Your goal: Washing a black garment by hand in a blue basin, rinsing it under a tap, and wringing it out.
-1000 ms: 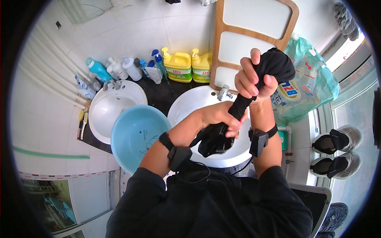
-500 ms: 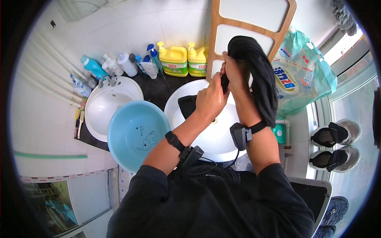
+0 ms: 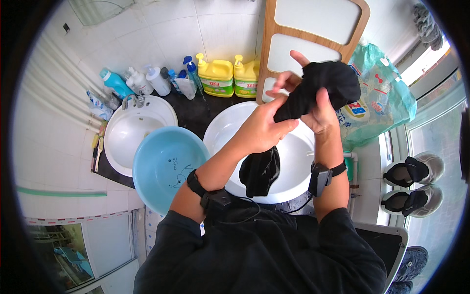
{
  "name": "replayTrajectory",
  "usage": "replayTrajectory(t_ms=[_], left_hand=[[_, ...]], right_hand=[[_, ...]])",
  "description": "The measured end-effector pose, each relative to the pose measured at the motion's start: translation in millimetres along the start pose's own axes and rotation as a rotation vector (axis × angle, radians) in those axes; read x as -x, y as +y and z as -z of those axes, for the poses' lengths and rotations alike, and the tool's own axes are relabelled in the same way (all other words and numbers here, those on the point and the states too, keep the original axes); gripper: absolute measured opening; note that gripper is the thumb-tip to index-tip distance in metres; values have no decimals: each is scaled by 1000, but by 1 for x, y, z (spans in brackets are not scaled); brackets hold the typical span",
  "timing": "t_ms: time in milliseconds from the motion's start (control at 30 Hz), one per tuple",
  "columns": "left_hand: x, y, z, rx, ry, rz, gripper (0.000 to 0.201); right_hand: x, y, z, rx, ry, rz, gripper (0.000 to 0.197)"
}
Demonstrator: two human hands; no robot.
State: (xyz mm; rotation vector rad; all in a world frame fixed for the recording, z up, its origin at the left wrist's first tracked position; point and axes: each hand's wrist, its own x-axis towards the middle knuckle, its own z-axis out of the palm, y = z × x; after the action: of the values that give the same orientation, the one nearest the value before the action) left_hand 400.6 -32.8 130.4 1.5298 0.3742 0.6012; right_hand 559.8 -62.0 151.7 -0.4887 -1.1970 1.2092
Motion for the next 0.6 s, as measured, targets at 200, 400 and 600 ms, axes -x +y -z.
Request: replayTrajectory(t_ms=[200,400,600], left_hand=[[-13,20,-7,309,-191,140,23],[-7,-21,-5,541,-358,204,16],[-13,-31,-4,-441,131,-9,22]], right_hand=[[3,33,23,-372,-376,85,46],[2,25,12,-574,-245,182,16],[-1,25,-1,-325,163,0,17]])
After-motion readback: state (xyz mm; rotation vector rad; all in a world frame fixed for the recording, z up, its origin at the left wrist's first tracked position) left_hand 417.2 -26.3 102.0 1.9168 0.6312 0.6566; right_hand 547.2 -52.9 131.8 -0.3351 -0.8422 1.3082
